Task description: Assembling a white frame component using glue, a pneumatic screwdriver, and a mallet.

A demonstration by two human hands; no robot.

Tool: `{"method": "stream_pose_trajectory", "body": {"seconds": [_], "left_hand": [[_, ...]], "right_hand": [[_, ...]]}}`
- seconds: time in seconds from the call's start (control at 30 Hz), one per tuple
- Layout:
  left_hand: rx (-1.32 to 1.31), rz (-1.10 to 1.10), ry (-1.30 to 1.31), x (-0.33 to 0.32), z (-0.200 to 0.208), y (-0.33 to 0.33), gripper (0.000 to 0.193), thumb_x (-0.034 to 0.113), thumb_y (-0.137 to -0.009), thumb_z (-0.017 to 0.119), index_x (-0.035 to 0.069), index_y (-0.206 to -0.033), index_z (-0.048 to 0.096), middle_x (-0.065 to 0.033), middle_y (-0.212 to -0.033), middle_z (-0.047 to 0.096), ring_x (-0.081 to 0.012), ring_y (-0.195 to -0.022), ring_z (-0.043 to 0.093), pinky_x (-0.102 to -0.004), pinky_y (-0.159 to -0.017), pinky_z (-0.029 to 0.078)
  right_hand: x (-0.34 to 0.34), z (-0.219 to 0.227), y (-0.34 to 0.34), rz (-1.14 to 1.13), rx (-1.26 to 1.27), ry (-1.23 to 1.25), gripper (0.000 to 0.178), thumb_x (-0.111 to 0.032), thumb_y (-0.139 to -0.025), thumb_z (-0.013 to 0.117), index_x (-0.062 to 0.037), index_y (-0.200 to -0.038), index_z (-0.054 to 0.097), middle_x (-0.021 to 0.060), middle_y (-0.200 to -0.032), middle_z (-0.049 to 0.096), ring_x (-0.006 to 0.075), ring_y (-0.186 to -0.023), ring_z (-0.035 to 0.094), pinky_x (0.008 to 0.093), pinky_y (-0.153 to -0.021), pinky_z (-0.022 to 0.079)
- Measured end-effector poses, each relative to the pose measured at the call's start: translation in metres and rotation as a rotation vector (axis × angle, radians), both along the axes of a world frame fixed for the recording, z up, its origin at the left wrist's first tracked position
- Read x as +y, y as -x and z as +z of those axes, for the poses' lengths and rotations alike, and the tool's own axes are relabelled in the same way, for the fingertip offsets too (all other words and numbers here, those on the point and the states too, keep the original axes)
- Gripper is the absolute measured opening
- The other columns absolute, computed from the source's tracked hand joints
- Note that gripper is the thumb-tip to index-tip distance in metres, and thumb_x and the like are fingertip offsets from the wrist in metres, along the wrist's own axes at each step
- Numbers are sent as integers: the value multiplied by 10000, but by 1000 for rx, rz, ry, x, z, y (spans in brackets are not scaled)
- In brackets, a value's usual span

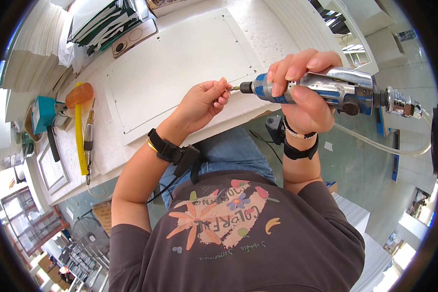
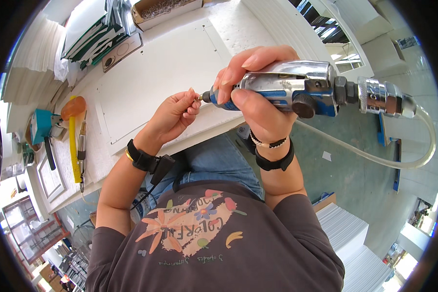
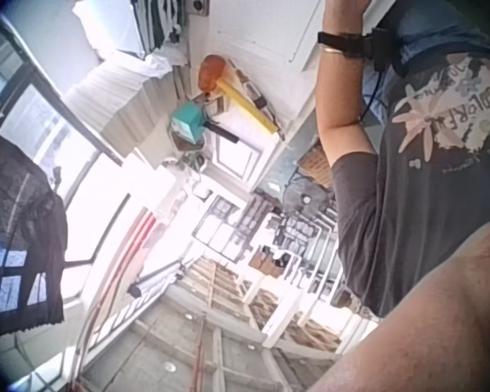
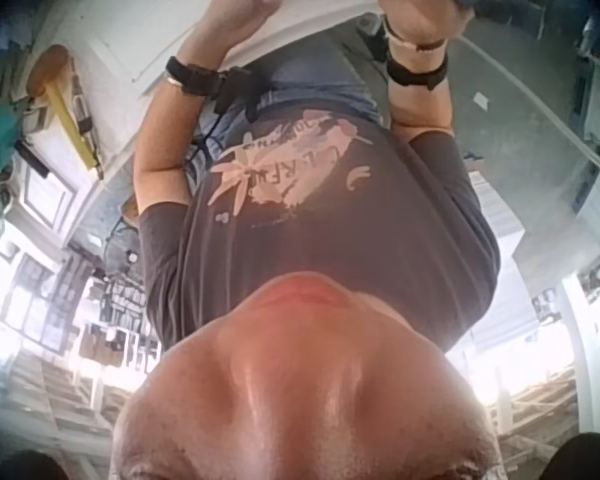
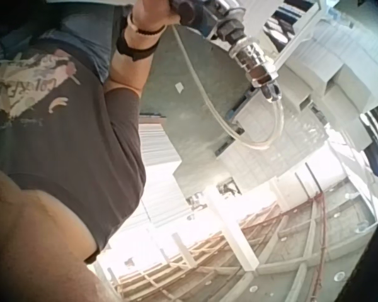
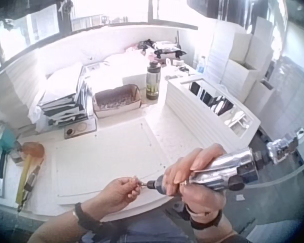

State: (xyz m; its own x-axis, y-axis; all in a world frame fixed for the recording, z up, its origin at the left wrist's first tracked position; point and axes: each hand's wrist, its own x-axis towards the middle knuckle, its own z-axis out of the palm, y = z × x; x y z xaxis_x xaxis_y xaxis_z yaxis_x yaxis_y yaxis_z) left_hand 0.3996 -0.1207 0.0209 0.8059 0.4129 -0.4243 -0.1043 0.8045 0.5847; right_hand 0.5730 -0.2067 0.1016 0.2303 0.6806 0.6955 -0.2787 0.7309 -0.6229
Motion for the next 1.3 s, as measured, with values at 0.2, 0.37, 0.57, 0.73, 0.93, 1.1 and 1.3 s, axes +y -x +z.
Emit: {"method": "stream_pose_trajectory", "body": {"seconds": [0.2, 0.37, 0.57, 0.73, 0.93, 1.1, 1.3], "left_hand": [[37, 8, -46, -2, 8, -2, 257, 261, -925, 492, 17, -862, 545, 22, -694, 460, -24, -586, 406, -131, -516, 362], [39, 6, -85, -1, 8, -3, 256, 258, -926, 494, 17, -858, 545, 24, -687, 453, -24, -580, 392, -132, -509, 347], [84, -1, -134, -3, 12, -4, 273, 274, -927, 491, 14, -853, 533, 22, -692, 452, -27, -576, 379, -137, -493, 331], [80, 29, -116, -4, 12, -3, 274, 280, -927, 491, 18, -852, 522, 20, -697, 456, -33, -575, 377, -153, -486, 327], [144, 104, -322, -8, 12, -3, 268, 251, -918, 515, -8, -870, 562, 3, -715, 496, -41, -593, 414, -154, -502, 348], [104, 170, -259, -7, 6, -3, 243, 221, -907, 535, -18, -892, 580, -5, -725, 515, -49, -610, 440, -156, -527, 379], [61, 165, -131, -7, 3, -4, 340, 279, -926, 491, -42, -1014, 564, -11, -782, 528, -50, -666, 461, -154, -594, 413]], "right_hand": [[-1, -4, 2, 10, 58, 42, 331, 53, -682, 529, -41, -988, 443, 149, -849, 559, 210, -617, 567, 401, -681, 478], [-1, -7, 0, 3, 96, 30, 337, 41, -680, 531, -47, -994, 443, 144, -849, 558, 212, -615, 567, 409, -685, 470], [-2, -9, -1, -7, 84, 1, 343, 42, -679, 531, -55, -995, 437, 143, -848, 560, 215, -614, 569, 412, -692, 468], [0, -10, 0, -11, 76, 10, 350, 48, -678, 531, -56, -998, 434, 143, -851, 563, 215, -609, 571, 412, -698, 472], [2, -14, 3, -30, 92, 3, 343, 39, -677, 519, -55, -996, 435, 146, -850, 561, 216, -607, 571, 409, -697, 473], [4, -17, 8, -107, 214, 35, 342, 35, -671, 484, -50, -1002, 457, 152, -847, 551, 218, -608, 568, 408, -695, 472], [8, -19, 8, -150, 299, 94, 345, 51, -661, 458, -35, -994, 473, 151, -849, 552, 216, -599, 565, 407, -696, 480]]}}
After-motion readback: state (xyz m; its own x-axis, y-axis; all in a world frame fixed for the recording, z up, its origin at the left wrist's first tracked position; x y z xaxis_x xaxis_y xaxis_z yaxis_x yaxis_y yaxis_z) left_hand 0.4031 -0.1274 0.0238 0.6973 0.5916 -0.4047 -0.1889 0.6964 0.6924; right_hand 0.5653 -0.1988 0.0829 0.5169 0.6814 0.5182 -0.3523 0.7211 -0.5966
